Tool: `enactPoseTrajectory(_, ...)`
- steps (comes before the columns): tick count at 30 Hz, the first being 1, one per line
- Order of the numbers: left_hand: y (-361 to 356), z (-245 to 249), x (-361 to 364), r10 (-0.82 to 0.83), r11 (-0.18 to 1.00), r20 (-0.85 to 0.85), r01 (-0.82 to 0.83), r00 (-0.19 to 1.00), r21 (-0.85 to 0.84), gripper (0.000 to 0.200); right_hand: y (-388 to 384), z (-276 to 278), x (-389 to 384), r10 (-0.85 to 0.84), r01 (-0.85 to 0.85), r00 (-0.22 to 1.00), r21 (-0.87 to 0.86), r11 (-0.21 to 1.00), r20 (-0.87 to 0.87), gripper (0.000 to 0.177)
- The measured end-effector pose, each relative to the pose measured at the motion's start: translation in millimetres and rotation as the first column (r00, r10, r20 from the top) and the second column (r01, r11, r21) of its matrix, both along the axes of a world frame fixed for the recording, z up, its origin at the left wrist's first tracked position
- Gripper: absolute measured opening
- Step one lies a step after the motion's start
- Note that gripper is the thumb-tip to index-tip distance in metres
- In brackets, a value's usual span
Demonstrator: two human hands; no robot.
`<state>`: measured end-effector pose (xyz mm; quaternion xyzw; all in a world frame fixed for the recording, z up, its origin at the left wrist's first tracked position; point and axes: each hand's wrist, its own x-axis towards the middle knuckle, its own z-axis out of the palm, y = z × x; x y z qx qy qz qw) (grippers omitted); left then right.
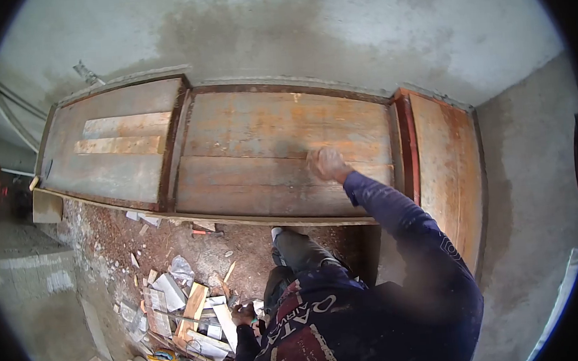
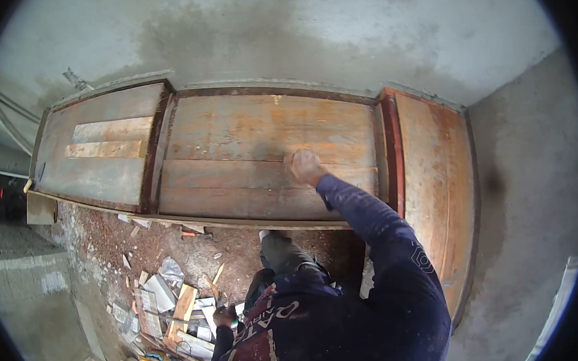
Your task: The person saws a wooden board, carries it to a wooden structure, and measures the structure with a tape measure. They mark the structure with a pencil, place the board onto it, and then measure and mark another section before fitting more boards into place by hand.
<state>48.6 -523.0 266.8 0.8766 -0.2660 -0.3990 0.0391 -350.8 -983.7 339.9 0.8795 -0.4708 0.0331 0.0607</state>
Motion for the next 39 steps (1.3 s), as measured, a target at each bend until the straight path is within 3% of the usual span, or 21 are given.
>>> enactPoseTrajectory(3, 19, 5, -13, -0.032, 0.995, -0.081, 0.04, 0.996, 0.089, 0.067, -54, 31, -19, -0.422, 0.413, 0.905, 0.124, 0.902, 0.056, 0.035)
enactPoseTrajectory(6, 24, 18, -18, -0.118, 0.989, -0.025, 0.119, 0.993, 0.083, 0.07, -116, 30, -43, -0.465, 0.448, 0.868, 0.132, 0.884, 0.173, 0.037)
enactPoseTrajectory(8, 36, 9, -13, 0.263, 0.965, -0.223, -0.261, 0.939, 0.039, 0.068, -153, 17, -49, -0.554, 0.51, 0.772, 0.216, 0.833, 0.313, 0.037)
enactPoseTrajectory(9, 72, -36, 14, -0.149, 0.985, -0.096, 0.139, 0.984, -0.101, 0.067, -162, 14, -50, -0.556, 0.505, 0.769, 0.233, 0.831, 0.316, 0.037)
enactPoseTrajectory(10, 66, -16, 7, -0.144, 0.987, -0.089, 0.137, 0.986, -0.079, 0.067, -167, 15, -50, -0.54, 0.517, 0.764, 0.164, 0.84, 0.355, 0.034)
enactPoseTrajectory(12, 22, 45, -26, 0.258, 0.946, -0.198, -0.289, 0.946, -0.15, 0.054, -159, -3, -51, -0.535, 0.533, 0.758, 0.118, 0.838, 0.374, 0.032)
enactPoseTrajectory(13, 13, 53, -33, 0.35, 0.914, -0.256, -0.388, 0.901, -0.115, 0.052, -145, -19, -52, -0.473, 0.517, 0.852, -0.218, 0.828, 0.225, 0.027)
enactPoseTrajectory(14, 17, 41, -31, 0.306, 0.937, -0.286, -0.34, 0.908, -0.08, 0.059, -131, -27, -55, -0.433, 0.386, 0.9, -0.531, 0.755, 0.039, 0.022)
enactPoseTrajectory(16, 9, 33, -42, 0.241, 0.963, -0.235, -0.261, 0.942, -0.061, 0.062, -71, -2, -57, -0.201, 0.213, 0.976, -0.519, 0.827, 0.081, 0.021)
enactPoseTrajectory(18, -13, 35, -64, 0.294, 0.95, -0.266, -0.31, 0.918, -0.02, 0.064, -1, -7, -66, -0.046, 0.019, 0.998, -0.446, 0.895, -0.05, 0.027)
enactPoseTrajectory(20, -18, 14, -76, 0.302, 0.936, -0.297, -0.342, 0.906, -0.089, 0.065, 47, 26, -73, 0.116, -0.101, 0.993, 0.286, 0.953, -0.035, 0.026)
enactPoseTrajectory(21, -50, 46, -94, 0.289, 0.944, -0.314, -0.323, 0.904, -0.064, 0.065, 52, 43, -80, 0.199, -0.184, 0.979, 0.631, 0.753, 0.049, 0.025)
enactPoseTrajectory(22, -16, -18, -75, -0.059, 0.981, 0.032, 0.064, 0.998, -0.183, 0.065, 49, 32, -87, 0.184, -0.171, 0.982, 0.632, 0.756, 0.046, 0.025)
enactPoseTrajectory(24, -49, -2, -90, -0.018, 0.995, -0.259, -0.008, 0.966, -0.101, 0.065, 42, -3, -109, 0.039, -0.038, 0.998, 0.018, 0.999, -0.043, 0.025)
enactPoseTrajectory(26, -70, -3, -99, -0.127, 0.975, 0.035, 0.131, 0.991, -0.178, 0.068, -18, 5, -124, -0.102, 0.13, 0.988, -0.256, 0.958, 0.12, 0.024)
enactPoseTrajectory(27, -101, 31, -114, -0.026, 0.99, -0.1, 0.012, 0.995, -0.138, 0.069, -44, 8, -133, -0.189, 0.21, 0.977, -0.342, 0.916, 0.093, 0.024)
enactPoseTrajectory(28, -129, 74, -129, 0.082, 0.992, -0.222, -0.102, 0.972, -0.08, 0.069, -78, -9, -150, -0.256, 0.285, 0.957, -0.271, 0.919, 0.138, 0.025)
enactPoseTrajectory(30, -141, 88, -127, -0.017, 0.996, -0.095, 0.009, 0.995, -0.09, 0.068, -123, -18, -171, -0.381, 0.426, 0.887, -0.147, 0.893, 0.26, 0.025)
enactPoseTrajectory(35, -121, 45, -90, -0.122, 0.991, 0.01, 0.122, 0.993, -0.061, 0.068, -131, -7, -192, -0.54, 0.526, 0.781, 0.135, 0.84, 0.315, 0.026)
enactPoseTrajectory(37, -127, 56, -91, -0.178, 0.983, 0.041, 0.18, 0.983, -0.04, 0.069, -85, -25, -191, -0.357, 0.409, 0.912, -0.377, 0.831, 0.202, 0.027)
enactPoseTrajectory(39, -128, 58, -89, -0.244, 0.97, 0.082, 0.245, 0.966, -0.002, 0.073, -22, -22, -186, -0.265, 0.271, 0.961, -0.429, 0.862, 0.075, 0.027)
